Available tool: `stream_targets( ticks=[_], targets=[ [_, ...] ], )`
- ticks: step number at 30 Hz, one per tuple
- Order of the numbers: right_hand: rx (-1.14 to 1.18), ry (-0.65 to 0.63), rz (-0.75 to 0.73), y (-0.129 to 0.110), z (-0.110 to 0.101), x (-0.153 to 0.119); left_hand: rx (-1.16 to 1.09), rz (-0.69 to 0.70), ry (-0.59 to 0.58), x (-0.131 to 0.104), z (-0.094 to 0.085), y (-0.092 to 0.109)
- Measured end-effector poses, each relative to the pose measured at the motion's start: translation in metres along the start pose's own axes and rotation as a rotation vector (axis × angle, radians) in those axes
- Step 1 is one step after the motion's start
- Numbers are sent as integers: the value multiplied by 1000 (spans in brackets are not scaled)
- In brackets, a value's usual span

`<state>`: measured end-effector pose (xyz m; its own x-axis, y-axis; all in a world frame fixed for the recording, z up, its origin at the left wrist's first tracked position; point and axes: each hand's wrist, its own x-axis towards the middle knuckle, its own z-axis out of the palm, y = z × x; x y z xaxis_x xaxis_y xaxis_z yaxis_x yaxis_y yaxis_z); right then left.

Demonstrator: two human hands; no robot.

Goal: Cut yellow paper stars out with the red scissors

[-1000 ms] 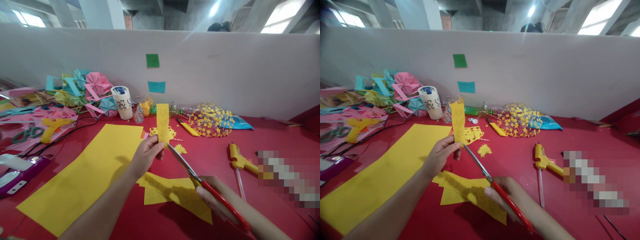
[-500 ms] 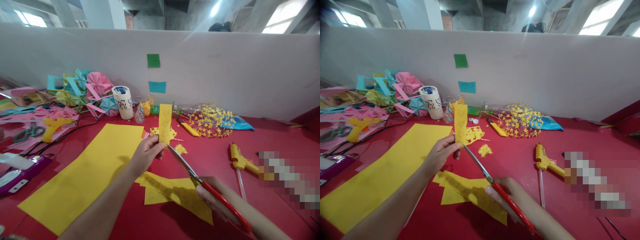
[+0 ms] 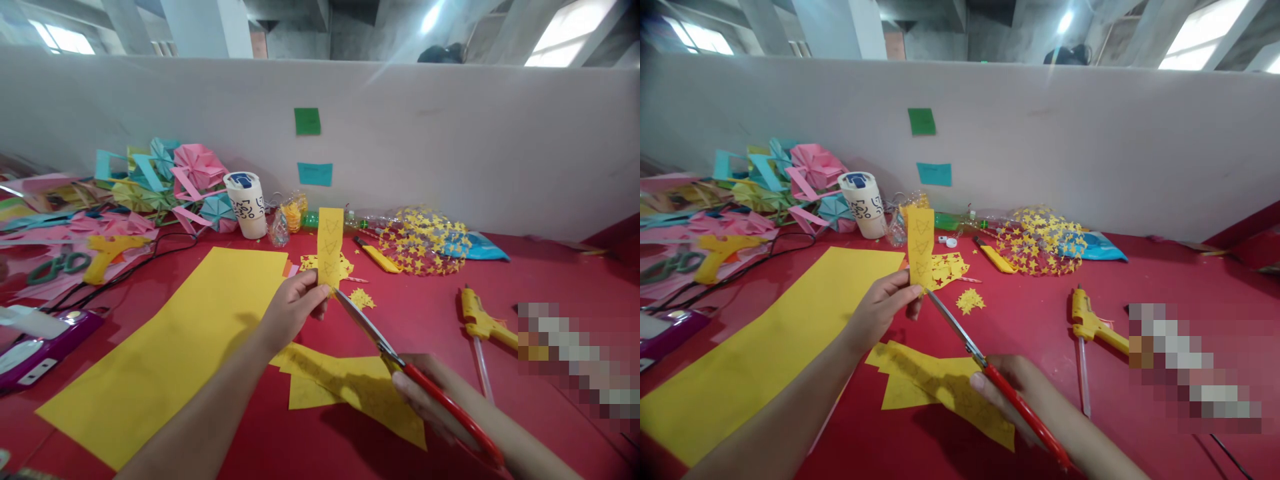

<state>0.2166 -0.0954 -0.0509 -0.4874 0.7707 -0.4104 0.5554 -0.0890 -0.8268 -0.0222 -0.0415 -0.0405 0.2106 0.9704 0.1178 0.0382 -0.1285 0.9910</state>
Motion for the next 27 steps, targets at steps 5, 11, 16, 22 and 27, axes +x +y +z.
stream_targets(
  ticks=[5, 11, 16, 22, 27],
  targets=[
    [-12, -1, -4, 0, 1, 0, -1, 8, -14, 0, 0, -1],
    [6, -1, -9, -1, 2, 2, 0, -3, -21, 1, -2, -2],
    [6, -10, -14, -2, 1, 3, 2, -7, -45, 2, -5, -2],
    [31, -13, -25, 3, 1, 5, -8, -21, -61, 3, -6, 1],
    [29, -6, -38, 1, 1, 5, -17, -25, -66, 3, -6, 2]
  ],
)
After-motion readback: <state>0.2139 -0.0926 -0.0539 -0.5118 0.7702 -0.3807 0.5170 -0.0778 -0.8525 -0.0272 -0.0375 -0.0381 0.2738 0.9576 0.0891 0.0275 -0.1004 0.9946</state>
